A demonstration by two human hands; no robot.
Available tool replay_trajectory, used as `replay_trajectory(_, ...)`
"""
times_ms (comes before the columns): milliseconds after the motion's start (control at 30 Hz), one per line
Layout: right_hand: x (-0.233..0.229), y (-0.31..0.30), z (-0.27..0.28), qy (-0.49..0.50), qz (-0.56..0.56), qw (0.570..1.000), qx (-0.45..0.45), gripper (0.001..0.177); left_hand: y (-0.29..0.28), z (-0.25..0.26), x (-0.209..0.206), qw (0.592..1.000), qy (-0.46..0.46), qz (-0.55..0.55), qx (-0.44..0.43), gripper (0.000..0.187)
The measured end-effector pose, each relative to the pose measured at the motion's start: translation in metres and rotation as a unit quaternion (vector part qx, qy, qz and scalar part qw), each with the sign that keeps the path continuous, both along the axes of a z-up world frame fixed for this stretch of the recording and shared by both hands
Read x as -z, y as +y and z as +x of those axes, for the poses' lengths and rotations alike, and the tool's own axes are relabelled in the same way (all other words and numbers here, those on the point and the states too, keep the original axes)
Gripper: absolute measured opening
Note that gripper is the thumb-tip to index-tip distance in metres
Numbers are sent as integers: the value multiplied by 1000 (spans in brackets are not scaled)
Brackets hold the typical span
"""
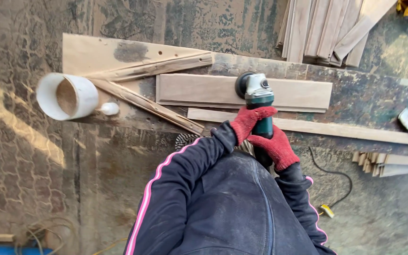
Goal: The recorder uses an angle grinder to sand wooden planks and then finishes with a hand-sanding block.
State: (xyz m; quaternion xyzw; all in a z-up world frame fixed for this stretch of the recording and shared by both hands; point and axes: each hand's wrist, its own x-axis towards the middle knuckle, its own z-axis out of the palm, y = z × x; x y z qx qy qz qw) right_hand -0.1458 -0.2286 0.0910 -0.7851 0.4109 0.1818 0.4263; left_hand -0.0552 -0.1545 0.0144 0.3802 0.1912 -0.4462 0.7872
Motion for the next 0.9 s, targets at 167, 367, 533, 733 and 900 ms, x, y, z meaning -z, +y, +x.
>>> replay_trajectory(167,1,-40,-11,2,-4,1000,-23,69,-29,-10,-15,1000,1,10,-6,56)
replay_trajectory(367,5,-38,9,14,7,996,-88,73,-14,0,-2,998,13,29,-54,56)
replay_trajectory(533,-13,-3,41,33,14,990,-140,76,13,13,11,995,24,37,-94,61)
replay_trajectory(733,-12,-4,39,45,13,989,-142,78,8,17,22,995,48,22,-90,66)
replay_trajectory(900,15,-32,3,14,-5,999,-31,70,-13,11,-20,1000,22,13,-13,61)
